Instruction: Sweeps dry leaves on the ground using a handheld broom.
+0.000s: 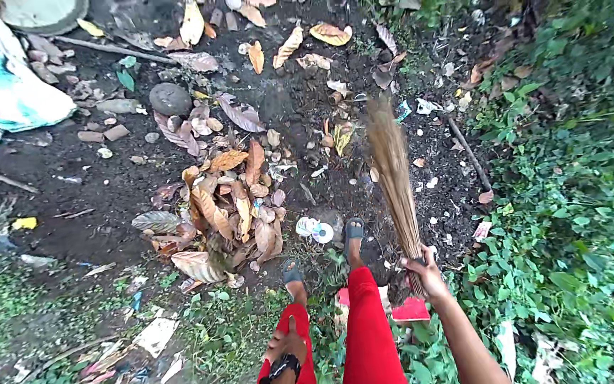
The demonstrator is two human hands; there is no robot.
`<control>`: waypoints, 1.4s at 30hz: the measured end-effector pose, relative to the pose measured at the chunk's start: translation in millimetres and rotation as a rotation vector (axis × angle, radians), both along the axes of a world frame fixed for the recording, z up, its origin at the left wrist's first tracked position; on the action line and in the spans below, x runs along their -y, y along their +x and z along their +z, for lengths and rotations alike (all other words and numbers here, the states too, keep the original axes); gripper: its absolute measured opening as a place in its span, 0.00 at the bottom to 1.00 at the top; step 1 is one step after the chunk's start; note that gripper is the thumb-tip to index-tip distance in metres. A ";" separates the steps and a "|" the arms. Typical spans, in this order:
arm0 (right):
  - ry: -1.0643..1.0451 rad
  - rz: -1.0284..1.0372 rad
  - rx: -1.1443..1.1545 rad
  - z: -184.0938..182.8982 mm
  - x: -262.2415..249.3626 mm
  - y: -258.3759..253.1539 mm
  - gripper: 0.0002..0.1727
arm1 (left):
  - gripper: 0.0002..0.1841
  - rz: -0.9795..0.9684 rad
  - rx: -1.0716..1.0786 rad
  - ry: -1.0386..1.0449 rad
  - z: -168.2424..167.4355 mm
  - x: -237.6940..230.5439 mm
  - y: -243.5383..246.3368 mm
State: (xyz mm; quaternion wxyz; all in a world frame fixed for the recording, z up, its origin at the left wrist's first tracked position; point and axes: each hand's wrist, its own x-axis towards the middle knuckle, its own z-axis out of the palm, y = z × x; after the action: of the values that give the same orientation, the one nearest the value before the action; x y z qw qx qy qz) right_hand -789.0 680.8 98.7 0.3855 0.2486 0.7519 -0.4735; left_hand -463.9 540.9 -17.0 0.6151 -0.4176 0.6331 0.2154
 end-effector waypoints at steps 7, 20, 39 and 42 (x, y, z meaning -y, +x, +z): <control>0.251 0.320 0.353 -122.3 2.0 -116.6 0.40 | 0.39 0.279 0.098 -0.050 34.5 -3.9 -106.4; 0.077 0.675 0.483 -89.7 14.9 -213.8 0.43 | 0.37 0.368 -0.408 -0.237 82.7 -7.3 -327.1; -0.127 0.746 0.311 -90.0 159.5 -312.5 0.52 | 0.65 0.348 0.073 0.028 18.4 -11.0 -290.7; 0.047 0.519 0.123 -95.7 186.7 -352.1 0.41 | 0.57 0.273 -0.009 -0.109 21.4 -5.4 -298.5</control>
State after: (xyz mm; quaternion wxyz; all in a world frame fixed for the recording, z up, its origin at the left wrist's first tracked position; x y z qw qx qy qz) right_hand -1141.1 494.0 3.0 0.5333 0.0845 0.7763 -0.3253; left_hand -762.5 546.3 4.4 0.5536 -0.5316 0.5840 0.2644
